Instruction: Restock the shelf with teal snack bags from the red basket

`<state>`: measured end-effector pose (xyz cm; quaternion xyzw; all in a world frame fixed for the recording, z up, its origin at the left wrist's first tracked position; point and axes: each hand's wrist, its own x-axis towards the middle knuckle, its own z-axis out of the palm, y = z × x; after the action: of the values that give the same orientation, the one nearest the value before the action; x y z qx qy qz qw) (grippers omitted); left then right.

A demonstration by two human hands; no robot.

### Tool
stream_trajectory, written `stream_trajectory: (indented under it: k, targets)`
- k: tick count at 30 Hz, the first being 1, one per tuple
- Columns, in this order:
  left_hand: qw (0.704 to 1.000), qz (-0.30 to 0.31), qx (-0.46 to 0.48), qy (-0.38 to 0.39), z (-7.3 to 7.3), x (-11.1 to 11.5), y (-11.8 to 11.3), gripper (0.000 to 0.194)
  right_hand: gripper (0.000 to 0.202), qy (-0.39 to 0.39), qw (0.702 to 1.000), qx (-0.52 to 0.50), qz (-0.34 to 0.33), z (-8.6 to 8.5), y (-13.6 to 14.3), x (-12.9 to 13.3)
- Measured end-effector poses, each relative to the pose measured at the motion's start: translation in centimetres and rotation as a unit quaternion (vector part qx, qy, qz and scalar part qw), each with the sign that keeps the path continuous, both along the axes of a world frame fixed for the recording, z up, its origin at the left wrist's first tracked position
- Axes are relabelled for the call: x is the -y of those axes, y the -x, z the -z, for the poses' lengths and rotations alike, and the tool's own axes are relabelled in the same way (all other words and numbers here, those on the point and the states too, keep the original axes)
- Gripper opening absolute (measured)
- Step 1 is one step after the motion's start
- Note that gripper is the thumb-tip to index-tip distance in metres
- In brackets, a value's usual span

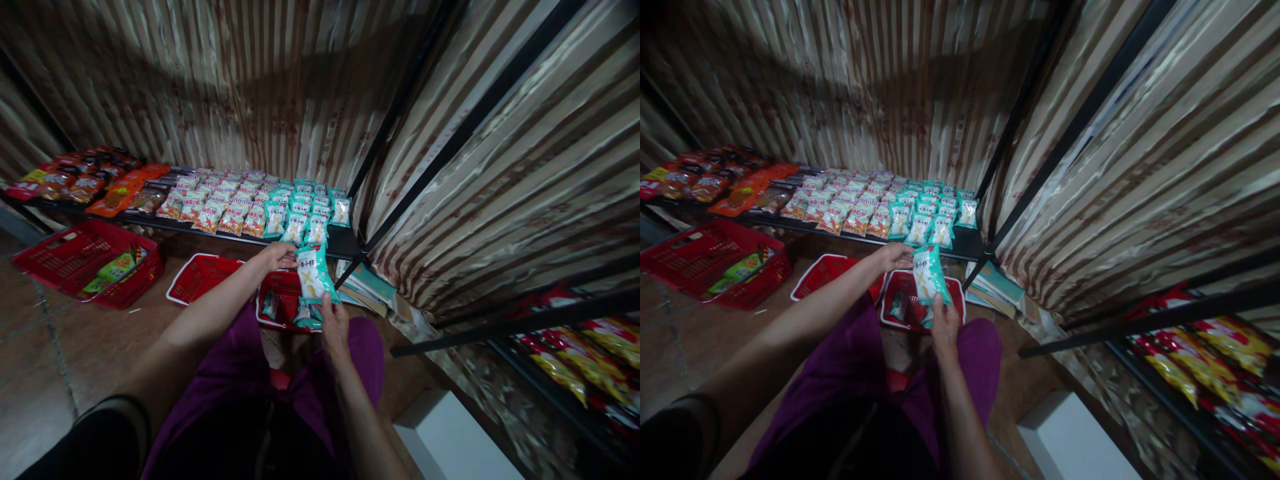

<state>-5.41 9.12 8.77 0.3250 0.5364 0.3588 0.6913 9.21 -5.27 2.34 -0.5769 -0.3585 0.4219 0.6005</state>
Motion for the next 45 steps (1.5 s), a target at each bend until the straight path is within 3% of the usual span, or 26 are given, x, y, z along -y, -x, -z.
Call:
stream_trajectory:
  k: [4,7,15,22,29,35,45]
  targets:
    - [1.0,0.011,0.004,-0.005,-0.2,0.6,-0.3,0.013,0.048,0.006,0.989,-0.143,0.047,0.2,0.5,-0.2]
    - [0.999,0.013,0.021,-0.035,-0.3,1.3,-0.6,0.02,0.044,0.001,0.975,-0.219,0.045,-0.3,0.9,-0.1]
    - [0.995,0.026,0.03,-0.096,-0.1,1.9,-1.6,0.022,0.037,0.014,0.958,-0.283,0.036,-0.5,0.7,0.1]
    - [0.99,-0.014,-0.008,-0.141,0.6,1.7,-2.5,0.024,0.033,0.021,0.959,-0.281,0.039,-0.1,0.2,0.3]
    - [0.978,-0.032,-0.049,-0.2,1.4,1.7,-3.3,0.025,0.048,0.035,0.973,-0.227,0.029,0.5,-1.6,-0.6]
    - [0.972,-0.035,-0.065,-0.225,2.7,1.2,-4.7,0.033,0.049,0.069,0.966,-0.239,0.076,1.4,-2.2,-1.6]
    - [0.973,0.001,-0.019,-0.23,3.4,0.1,-8.0,0.031,0.048,0.037,0.959,-0.255,0.119,1.6,-6.0,-6.3]
